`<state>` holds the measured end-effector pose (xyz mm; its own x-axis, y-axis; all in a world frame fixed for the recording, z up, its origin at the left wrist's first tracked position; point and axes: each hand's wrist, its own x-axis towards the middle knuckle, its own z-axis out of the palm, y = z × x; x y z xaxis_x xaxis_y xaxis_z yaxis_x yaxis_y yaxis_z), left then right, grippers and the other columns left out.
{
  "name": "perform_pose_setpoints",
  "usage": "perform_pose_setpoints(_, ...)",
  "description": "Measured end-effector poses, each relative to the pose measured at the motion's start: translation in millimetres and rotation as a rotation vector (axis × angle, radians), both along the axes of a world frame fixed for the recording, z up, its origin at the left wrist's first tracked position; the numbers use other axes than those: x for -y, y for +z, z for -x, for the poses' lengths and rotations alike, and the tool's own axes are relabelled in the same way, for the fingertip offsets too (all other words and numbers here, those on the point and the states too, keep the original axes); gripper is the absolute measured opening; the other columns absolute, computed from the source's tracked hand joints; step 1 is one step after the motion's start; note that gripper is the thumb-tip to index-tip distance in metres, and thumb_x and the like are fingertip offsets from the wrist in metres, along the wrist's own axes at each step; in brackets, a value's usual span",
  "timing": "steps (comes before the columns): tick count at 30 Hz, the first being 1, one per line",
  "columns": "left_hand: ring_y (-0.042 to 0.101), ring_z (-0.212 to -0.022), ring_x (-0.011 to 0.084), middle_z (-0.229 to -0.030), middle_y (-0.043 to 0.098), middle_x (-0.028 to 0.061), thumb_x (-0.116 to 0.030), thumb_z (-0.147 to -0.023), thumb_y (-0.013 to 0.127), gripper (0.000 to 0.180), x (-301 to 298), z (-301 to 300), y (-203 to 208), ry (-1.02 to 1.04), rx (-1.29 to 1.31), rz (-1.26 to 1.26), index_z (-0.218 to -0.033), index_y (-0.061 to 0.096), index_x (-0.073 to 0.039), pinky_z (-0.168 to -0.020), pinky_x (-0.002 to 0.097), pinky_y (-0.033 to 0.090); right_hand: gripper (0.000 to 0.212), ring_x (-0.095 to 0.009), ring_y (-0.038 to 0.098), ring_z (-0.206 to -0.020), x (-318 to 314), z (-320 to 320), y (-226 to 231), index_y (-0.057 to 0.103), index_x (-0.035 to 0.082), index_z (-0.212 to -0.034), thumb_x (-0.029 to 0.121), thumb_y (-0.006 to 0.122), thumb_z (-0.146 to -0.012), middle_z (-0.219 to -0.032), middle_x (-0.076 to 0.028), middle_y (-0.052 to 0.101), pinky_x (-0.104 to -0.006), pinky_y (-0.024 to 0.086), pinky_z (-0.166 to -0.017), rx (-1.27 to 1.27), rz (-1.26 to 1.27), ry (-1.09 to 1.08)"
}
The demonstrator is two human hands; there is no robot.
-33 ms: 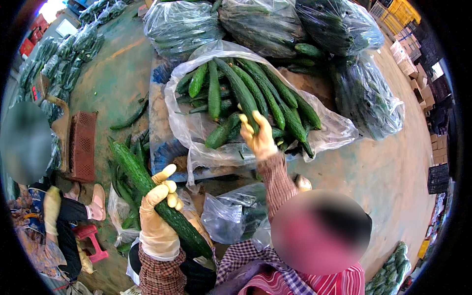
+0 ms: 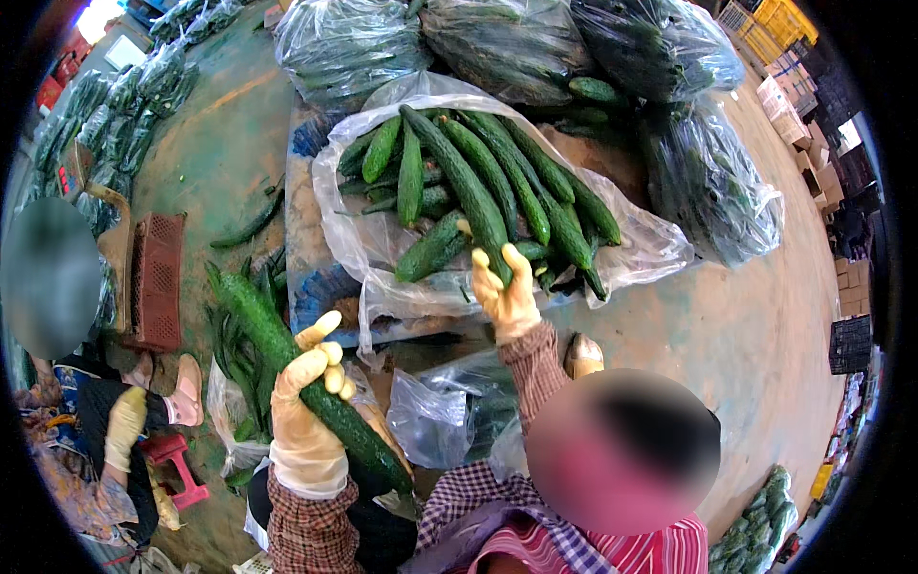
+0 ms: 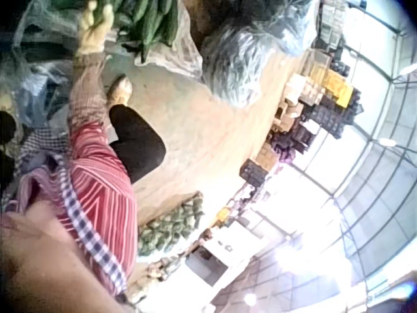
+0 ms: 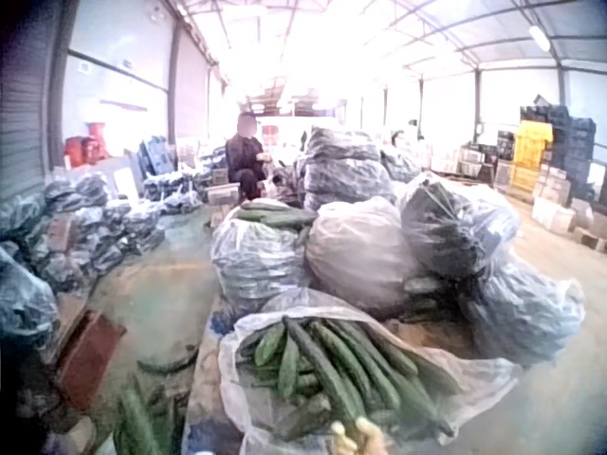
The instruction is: The person sorts cucumbers by picking them from a large plastic bag, inspecting them, and placing them into smaller plastic bags.
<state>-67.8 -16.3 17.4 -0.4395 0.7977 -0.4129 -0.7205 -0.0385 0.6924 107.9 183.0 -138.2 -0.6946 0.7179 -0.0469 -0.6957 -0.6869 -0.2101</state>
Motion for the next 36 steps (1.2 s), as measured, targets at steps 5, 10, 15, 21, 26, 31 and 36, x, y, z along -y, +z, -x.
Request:
perform_pose_setpoints(5, 0.051, -0.059, 0.0095, -0.082, 0.059, 0.0031, -0.009, -0.08, 0.058, 0.043, -10.4, -7.8, -6.6, -0.074, 0.066, 0.009, -0.12, 0.052, 0.005, -0.056, 0.025, 0.046, 0.083, -0.006, 0.031, -0.035, 49.7, -14.8, 30.3, 0.004, -0.009, -0.141, 0.034, 0.052, -0.088, -0.056, -0.002, 0.042, -0.0195, 0.026, -0.032, -0.333, 0.144, 0.213)
perform_pose_setpoints(10, 0.057, -0.066, 0.0119, -0.094, 0.064, 0.0081, -0.008, -0.08, 0.059, 0.046, -9.9, -4.3, -12.1, -0.038, 0.058, 0.005, -0.124, 0.05, 0.002, -0.064, 0.0275, 0.052, 0.082, -0.006, 0.027, -0.034, 69.0, -7.2, 42.7, 0.002, -0.008, -0.142, 0.033, 0.049, -0.09, -0.052, -0.002, 0.037, -0.0196, 0.023, -0.032, -0.384, 0.166, 0.359)
perform_pose_setpoints(15, 0.045, -0.123, 0.0323, -0.137, 0.043, 0.0184, -0.007, -0.075, 0.056, 0.067, -9.7, -1.0, -23.6, -0.067, 0.098, -0.205, -0.138, 0.033, -0.002, -0.102, 0.0443, 0.038, 0.086, -0.006, 0.037, -0.042, 87.7, 2.4, 69.3, 0.017, -0.005, -0.142, 0.031, 0.065, -0.08, -0.064, -0.001, 0.051, -0.0187, 0.03, -0.039, 0.157, -0.333, 0.243)
perform_pose_setpoints(21, 0.05, -0.116, 0.0282, -0.13, 0.049, 0.0152, -0.013, -0.079, 0.057, 0.055, -10.3, 1.7, -27.0, -0.067, 0.135, -0.212, -0.131, 0.041, -0.002, -0.098, 0.0445, 0.041, 0.082, -0.009, 0.05, -0.103, 91.3, 8.6, 102.3, 0.028, 0.006, -0.143, 0.015, 0.071, -0.074, -0.14, -0.007, 0.041, -0.0228, 0.041, -0.088, 0.694, -1.252, 0.075)
perform_pose_setpoints(26, 0.053, -0.111, 0.0216, -0.125, 0.053, 0.0113, -0.002, -0.076, 0.06, 0.046, -2.2, 5.5, -34.2, -0.003, 0.065, -0.213, -0.12, 0.048, -0.003, -0.093, 0.0319, 0.042, 0.069, -0.007, 0.057, -0.076, 98.5, 4.8, 113.0, 0.031, 0.007, -0.142, 0.022, 0.064, -0.084, -0.111, -0.01, 0.063, -0.0179, 0.044, -0.069, 0.464, -0.466, 0.453)
perform_pose_setpoints(31, 0.056, -0.1, 0.021, -0.11, 0.057, 0.0071, 0.005, -0.073, 0.06, 0.048, 4.1, 9.5, -22.9, 0.359, -0.168, 0.121, -0.119, 0.057, -0.006, -0.076, 0.0337, 0.052, 0.056, -0.007, 0.049, -0.064, 112.4, 43.8, 50.9, 0.036, 0.003, -0.138, 0.017, 0.057, -0.088, -0.093, -0.01, 0.066, -0.0189, 0.039, -0.058, 0.484, -0.298, 0.383)
perform_pose_setpoints(36, 0.057, -0.093, 0.0148, -0.112, 0.057, 0.0067, -0.002, -0.074, 0.06, 0.051, 17.6, 26.3, -16.0, 0.361, -0.122, 0.135, -0.124, 0.051, -0.008, -0.071, 0.0249, 0.049, 0.062, -0.012, 0.041, -0.037, 124.4, 63.9, 54.0, 0.047, -0.007, -0.122, 0.044, 0.048, -0.089, -0.054, -0.007, 0.055, -0.024, 0.032, -0.035, 0.185, -0.058, 0.46)
